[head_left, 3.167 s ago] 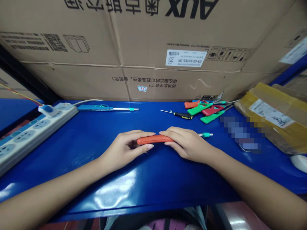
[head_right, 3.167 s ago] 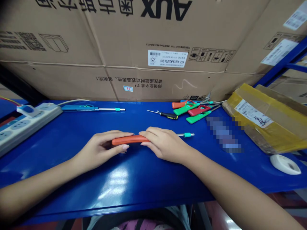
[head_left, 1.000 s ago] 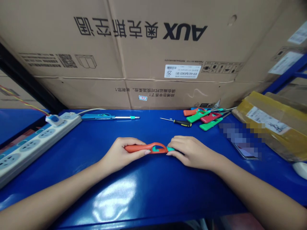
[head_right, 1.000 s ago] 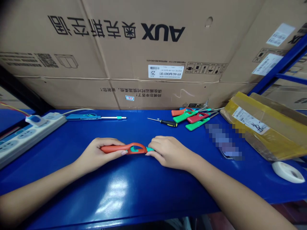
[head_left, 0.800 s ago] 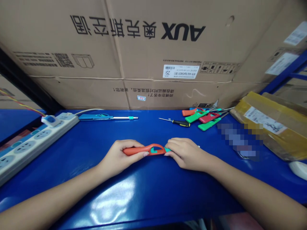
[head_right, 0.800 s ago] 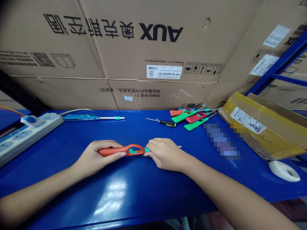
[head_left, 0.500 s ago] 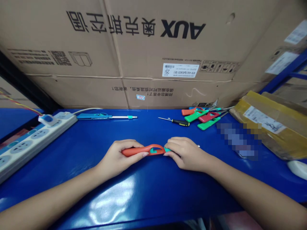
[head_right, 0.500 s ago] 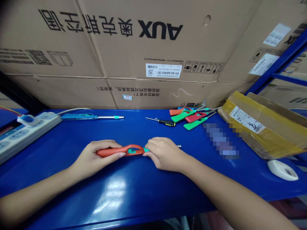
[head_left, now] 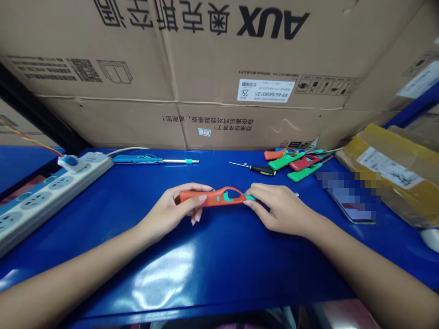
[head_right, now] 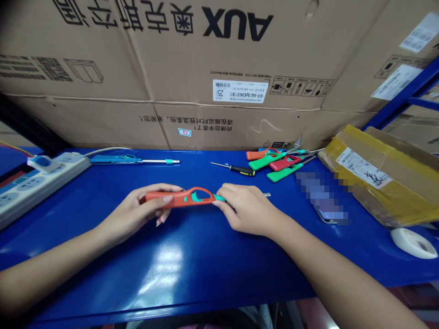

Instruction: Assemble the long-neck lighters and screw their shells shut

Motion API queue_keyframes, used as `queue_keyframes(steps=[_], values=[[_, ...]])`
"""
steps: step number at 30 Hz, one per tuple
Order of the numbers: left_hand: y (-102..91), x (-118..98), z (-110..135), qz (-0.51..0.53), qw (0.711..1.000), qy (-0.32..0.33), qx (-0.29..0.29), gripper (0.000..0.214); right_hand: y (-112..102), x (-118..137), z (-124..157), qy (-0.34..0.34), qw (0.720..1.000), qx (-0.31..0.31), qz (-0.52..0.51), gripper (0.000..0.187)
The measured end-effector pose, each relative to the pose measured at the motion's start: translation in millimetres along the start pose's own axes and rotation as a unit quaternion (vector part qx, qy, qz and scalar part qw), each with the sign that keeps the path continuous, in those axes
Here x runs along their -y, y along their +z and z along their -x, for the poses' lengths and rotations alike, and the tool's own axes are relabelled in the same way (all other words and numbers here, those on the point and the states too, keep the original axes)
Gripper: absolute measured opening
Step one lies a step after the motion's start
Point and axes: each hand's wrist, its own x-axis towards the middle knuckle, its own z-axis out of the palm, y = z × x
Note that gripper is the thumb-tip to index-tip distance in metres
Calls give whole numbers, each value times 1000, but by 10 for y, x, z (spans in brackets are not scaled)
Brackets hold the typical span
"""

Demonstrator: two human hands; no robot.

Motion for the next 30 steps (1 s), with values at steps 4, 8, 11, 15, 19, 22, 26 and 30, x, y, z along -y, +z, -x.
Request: queue_keyframes(steps=[4,8,11,15,19,22,26,30], values=[[-28,42,-40,149,989,-6,23,45,14,-36,-7,30,999,-10,-22,26],[-65,77,-59,174,985,-13,5,42,60,-108,-25,27,997,-18,-75,24],[-64,75,-53,167,986,-5,-6,43,118,-139,-41,-15,993,-52,-104,20],[-36,49,-42,161,987,-5,-17,47,192,-120,-45,-57,986,-111,-115,19],[-40,60,-50,170,985,-11,-11,47,220,-99,-30,-65,984,-130,-100,21],[-69,77,-59,179,984,-17,-11,44,215,-96,-27,-65,985,-134,-87,23],[-80,43,-51,174,984,-23,0,38,152,-116,-54,-36,991,-96,-86,19],[-55,5,-21,98,994,0,41,30,43,-280,-103,-1,989,-117,-88,18]])
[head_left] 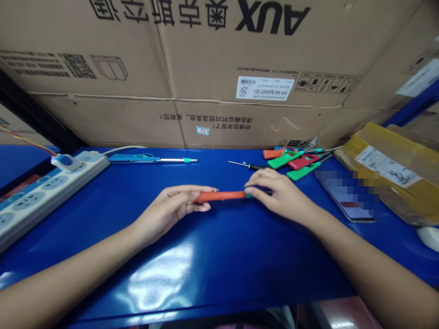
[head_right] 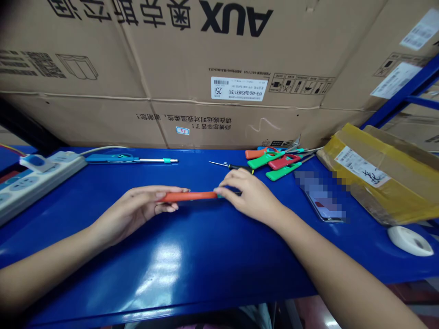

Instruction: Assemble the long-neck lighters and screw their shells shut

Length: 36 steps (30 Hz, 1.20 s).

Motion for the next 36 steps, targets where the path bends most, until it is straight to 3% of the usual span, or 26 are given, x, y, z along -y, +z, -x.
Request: queue_keyframes(steps=[2,4,9,12,15,17,20,23,26,28,36], values=[[-2,21,13,-89,995,13,42,28,-50,-148,-21,19,995,-80,49,22],[-17,63,21,-196,976,34,86,34,-68,-318,-23,47,985,-100,131,22],[-53,150,10,-430,882,157,112,40,14,-586,-13,94,970,-37,221,28],[-76,136,-9,-486,842,209,107,39,64,-587,-28,87,969,-30,228,27],[-112,102,-21,-530,814,218,92,41,65,-530,-45,73,972,-41,219,25],[-133,91,-23,-541,811,209,80,39,38,-483,-52,59,981,-88,165,25],[-135,108,-28,-520,829,191,75,32,-41,-407,-61,65,978,-190,54,23],[-96,152,-38,-493,846,182,87,28,-144,-339,-72,131,953,-273,-18,18],[-50,195,-43,-497,840,197,95,30,-217,-319,-81,183,924,-332,-58,13],[-35,209,-40,-504,831,211,99,31,-226,-349,-81,188,920,-339,-61,12],[-51,143,-6,-549,795,227,124,34,-90,-467,-74,155,946,-277,-61,15]])
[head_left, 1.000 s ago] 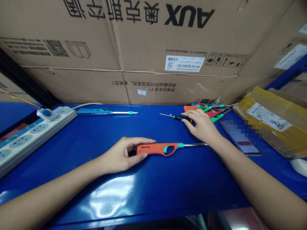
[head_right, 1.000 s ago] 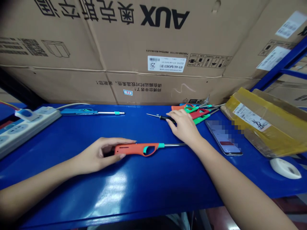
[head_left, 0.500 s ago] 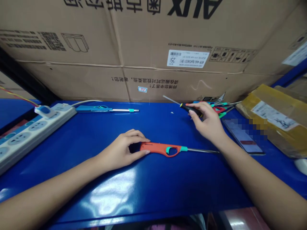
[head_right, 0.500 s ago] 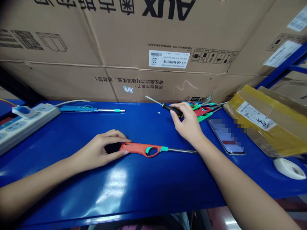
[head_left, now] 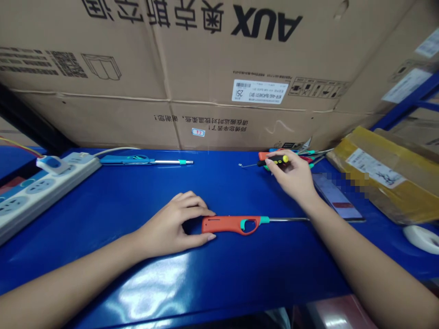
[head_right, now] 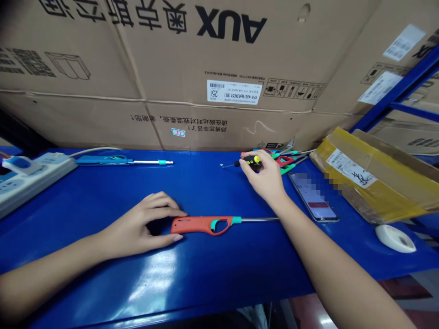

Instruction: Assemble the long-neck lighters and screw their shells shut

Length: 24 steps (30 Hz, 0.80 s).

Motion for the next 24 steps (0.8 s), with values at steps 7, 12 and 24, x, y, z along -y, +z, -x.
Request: queue_keyframes(steps=[7,12,24], values=[[-48,-23,11,-19,1000,-5,14,33,0,-2,8,-18,1000,-3,12,17],[-49,-33,20,-3,1000,8,16,32,3,-10,19,-32,999,13,26,16],[117,-119,-4,69,997,-19,3,39,-120,560,28,84,977,-50,-188,16]])
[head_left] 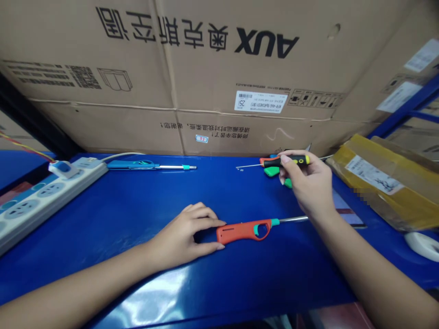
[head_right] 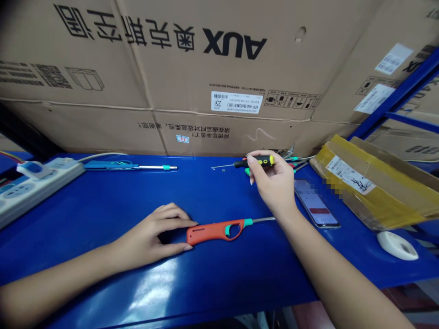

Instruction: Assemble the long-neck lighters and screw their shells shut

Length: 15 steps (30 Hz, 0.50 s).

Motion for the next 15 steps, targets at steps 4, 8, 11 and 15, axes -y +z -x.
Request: queue_keyframes(steps=[4,8,11,15], values=[[7,-46,-16,118,984,-84,-105,56,96,369,90,32,997,56,-45,15],[-72,-90,-36,291,925,-158,-184,55,206,554,226,47,990,128,-47,13],[-120,-108,-40,329,909,-181,-181,42,259,469,329,69,984,147,-78,12],[-130,-101,-38,352,899,-204,-162,27,293,260,402,116,974,145,-128,16]])
